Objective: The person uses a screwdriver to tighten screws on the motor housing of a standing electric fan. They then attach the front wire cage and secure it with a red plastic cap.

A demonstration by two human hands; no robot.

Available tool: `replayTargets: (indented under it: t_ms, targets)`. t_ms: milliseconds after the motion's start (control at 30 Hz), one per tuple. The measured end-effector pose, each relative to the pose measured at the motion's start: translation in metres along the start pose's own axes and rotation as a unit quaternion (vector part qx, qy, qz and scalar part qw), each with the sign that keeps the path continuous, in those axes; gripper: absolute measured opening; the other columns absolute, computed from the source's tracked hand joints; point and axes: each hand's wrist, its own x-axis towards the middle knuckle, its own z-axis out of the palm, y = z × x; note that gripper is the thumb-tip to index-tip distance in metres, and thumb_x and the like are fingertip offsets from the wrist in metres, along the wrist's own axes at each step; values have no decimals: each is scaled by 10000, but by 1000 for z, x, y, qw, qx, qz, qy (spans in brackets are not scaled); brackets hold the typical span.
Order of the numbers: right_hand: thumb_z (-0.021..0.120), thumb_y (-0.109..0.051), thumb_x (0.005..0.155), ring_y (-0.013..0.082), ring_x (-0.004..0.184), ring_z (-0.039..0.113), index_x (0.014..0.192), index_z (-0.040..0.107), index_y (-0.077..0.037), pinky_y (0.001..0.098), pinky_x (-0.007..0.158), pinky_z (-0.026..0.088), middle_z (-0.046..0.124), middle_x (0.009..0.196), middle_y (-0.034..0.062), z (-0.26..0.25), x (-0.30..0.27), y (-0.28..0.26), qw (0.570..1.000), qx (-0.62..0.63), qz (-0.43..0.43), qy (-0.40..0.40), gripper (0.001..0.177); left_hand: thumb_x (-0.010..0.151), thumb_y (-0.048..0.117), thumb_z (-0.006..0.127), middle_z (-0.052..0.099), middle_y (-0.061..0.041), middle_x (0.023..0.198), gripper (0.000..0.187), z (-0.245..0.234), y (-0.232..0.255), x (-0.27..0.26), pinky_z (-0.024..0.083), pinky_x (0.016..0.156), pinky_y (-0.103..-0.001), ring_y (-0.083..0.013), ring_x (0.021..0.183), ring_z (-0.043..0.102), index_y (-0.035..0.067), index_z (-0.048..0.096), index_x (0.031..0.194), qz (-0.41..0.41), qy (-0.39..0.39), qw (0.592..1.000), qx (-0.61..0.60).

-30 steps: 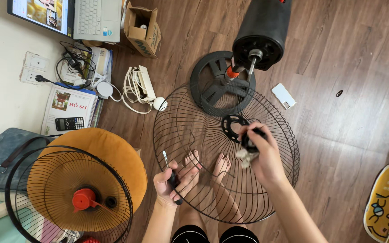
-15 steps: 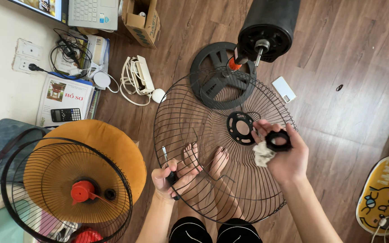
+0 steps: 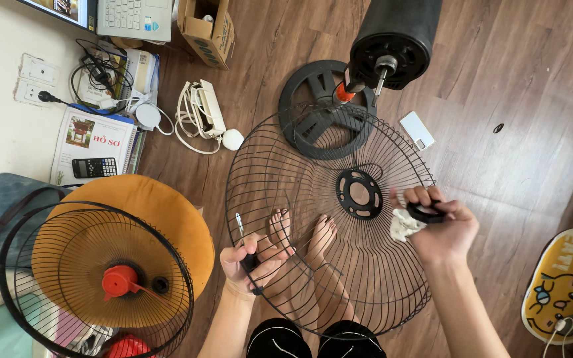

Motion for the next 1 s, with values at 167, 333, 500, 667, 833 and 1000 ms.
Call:
replayTargets:
  t_ms: [167, 333, 500, 667, 833, 1000]
  targets:
    - [596, -184, 941, 226, 813, 417, 828, 484, -68, 547, 1081, 392, 320, 672, 25, -13, -2, 1, 986, -137, -88, -39, 197, 944, 199, 659, 485, -480, 1388, 221, -5, -1, -5, 363, 352, -199, -79, 401, 361, 49, 729, 1091, 6, -4, 1000, -13]
    - [617, -134, 966, 218, 946, 555, 1046, 629, -39, 494, 1085, 437, 563, 855, 33, 2, -3, 14, 977, -195, -81, 21, 124, 970, 203, 627, 494, -463, 1398, 231, -9, -4, 3, 348, 366, -203, -78, 392, 367, 50, 723, 1115, 13, -23, 1000, -13]
    - [509, -8, 1028, 212, 1101, 567, 1325, 531, -10, 538, 1133, 447, 596, 1064, 41, 18, -3, 16, 955, -275, -100, -49, 297, 992, 205, 605, 490, -455, 1420, 239, -4, -3, 14, 335, 381, -189, -68, 414, 377, 46, 721, 1128, 7, -36, 999, -9]
    - [407, -20, 965, 185, 1105, 630, 1375, 452, -49, 440, 1075, 463, 616, 1035, 24, 8, 6, -12, 961, -262, -86, 27, 414, 948, 166, 618, 441, -440, 1457, 231, 3, 0, 22, 359, 340, -164, -45, 376, 405, 17, 727, 1087, 41, -39, 998, 8]
    - [542, -219, 1121, 210, 864, 552, 1268, 677, -24, 349, 796, 493, 560, 995, 100, -27, 4, -18, 782, -604, -154, 9, 279, 982, 186, 614, 484, -478, 1397, 249, -3, -2, 22, 339, 384, -170, -61, 417, 373, 24, 723, 1136, 13, -26, 1000, -12]
    - [806, -277, 814, 230, 881, 651, 1077, 777, -65, 357, 777, 527, 634, 1012, 88, -36, -6, -36, 545, -820, -136, -112, 339, 980, 202, 625, 485, -498, 1386, 249, -12, -2, 15, 334, 398, -175, -85, 468, 385, 21, 719, 1123, 24, -16, 1000, 2]
